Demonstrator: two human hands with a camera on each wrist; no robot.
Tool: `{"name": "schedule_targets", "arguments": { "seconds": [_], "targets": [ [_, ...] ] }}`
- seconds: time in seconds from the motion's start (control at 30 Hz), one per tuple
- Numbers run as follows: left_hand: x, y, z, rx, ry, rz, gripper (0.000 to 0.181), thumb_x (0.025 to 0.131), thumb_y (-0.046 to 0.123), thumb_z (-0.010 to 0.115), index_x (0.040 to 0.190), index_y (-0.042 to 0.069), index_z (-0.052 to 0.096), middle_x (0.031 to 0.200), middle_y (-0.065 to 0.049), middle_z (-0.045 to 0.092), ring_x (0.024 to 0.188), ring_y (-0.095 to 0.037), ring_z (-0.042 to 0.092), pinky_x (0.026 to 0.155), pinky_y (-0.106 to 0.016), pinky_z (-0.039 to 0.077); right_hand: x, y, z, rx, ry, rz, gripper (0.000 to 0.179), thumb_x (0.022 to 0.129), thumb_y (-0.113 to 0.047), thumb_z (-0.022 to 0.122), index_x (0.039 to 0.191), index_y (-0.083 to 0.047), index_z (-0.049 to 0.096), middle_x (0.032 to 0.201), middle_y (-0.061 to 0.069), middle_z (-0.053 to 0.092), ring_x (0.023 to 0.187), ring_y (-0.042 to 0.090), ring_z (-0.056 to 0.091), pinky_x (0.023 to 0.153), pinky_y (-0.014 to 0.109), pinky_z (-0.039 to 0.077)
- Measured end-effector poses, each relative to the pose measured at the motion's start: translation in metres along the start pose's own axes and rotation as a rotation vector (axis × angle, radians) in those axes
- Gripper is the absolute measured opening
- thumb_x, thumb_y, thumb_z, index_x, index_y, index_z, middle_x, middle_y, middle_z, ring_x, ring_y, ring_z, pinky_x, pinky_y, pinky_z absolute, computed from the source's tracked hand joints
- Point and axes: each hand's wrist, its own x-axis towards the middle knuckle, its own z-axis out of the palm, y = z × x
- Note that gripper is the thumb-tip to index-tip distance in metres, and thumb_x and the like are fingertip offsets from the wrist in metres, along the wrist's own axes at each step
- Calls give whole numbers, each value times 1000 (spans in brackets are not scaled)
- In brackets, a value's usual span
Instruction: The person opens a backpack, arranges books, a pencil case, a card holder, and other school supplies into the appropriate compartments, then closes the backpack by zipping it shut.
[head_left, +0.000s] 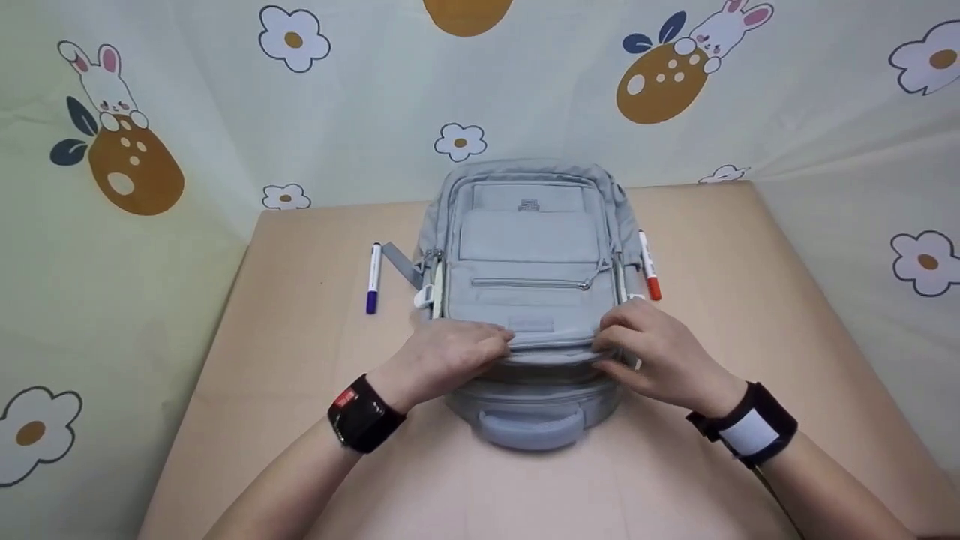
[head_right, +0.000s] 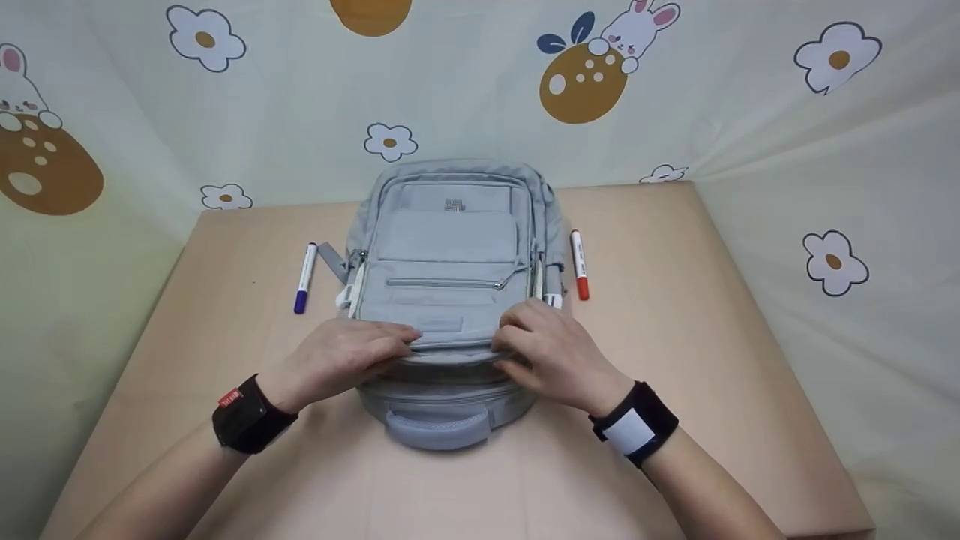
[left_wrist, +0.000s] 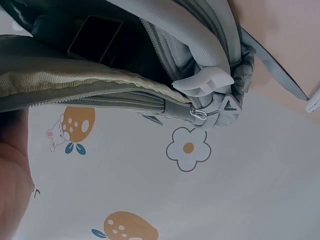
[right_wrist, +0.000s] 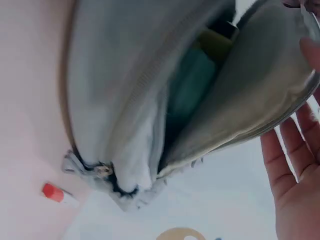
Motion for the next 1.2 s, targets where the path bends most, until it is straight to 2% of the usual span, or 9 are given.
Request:
{"name": "schedule_targets", "arguments": {
  "seconds": [0.07,0.17,0.27,0.4,0.57,0.7,0.93,1.07,1.2],
  "targets": [
    [-1,2,2,-21,-78,-4,10,96,5,62,103,13,64,109,1,74,94,-10,69,77,-21,53,-4,0,6,-10,-17,-22,25,79,-11,84,98,-14,69,100,-3,63,90,17,57,76,28,46],
    [-3,3,5,-72,-166,-21,15,93,6,65,104,16,69,121,1,72,109,-14,68,89,-24,53,-9,0,13,-4,-46,-26,24,79,-10,85,97,-16,69,97,-7,64,86,15,59,72,29,48],
    [-4,2,7,-140,-203,-28,4,95,19,71,98,16,71,122,0,70,111,-16,67,92,-28,53,-12,1,17,-4,-89,-9,23,80,-10,84,96,-18,69,94,-9,63,84,12,58,70,28,48],
    [-7,0,9,-244,-227,-51,19,93,37,75,93,18,74,124,-1,69,111,-18,66,92,-31,54,-13,3,20,1,-150,26,21,81,-11,83,96,-18,70,93,-9,62,84,12,58,70,28,48],
    [-10,1,15,-262,-243,-78,3,93,22,75,91,21,77,127,-1,68,116,-18,64,90,-31,54,-14,3,22,8,-233,97,12,86,-18,81,95,-19,73,92,-10,61,84,11,58,69,30,49],
    [-11,3,20,-246,-259,-87,5,89,14,76,87,18,76,131,-2,66,122,-20,61,97,-31,52,-16,2,25,-8,-274,129,8,92,-28,78,92,-20,76,90,-11,60,82,9,57,68,29,50],
    [-11,3,23,-254,-254,-96,5,91,15,75,95,16,78,130,-3,65,122,-21,60,101,-31,49,-16,1,26,-11,-317,176,14,96,-34,73,96,-21,78,91,-11,61,83,9,58,69,31,51],
    [-10,0,18,-338,-225,-115,10,91,16,77,100,14,78,125,-3,67,116,-20,63,97,-32,52,-12,1,21,-2,-316,164,10,95,-30,74,97,-20,77,90,-11,62,82,8,59,68,31,51],
    [-10,-5,10,-404,-177,-120,12,92,16,76,104,13,77,121,-3,70,111,-19,66,95,-32,53,2,1,13,18,-254,112,6,92,-20,78,97,-17,77,89,-10,64,80,8,59,67,30,51]
  ]
}}
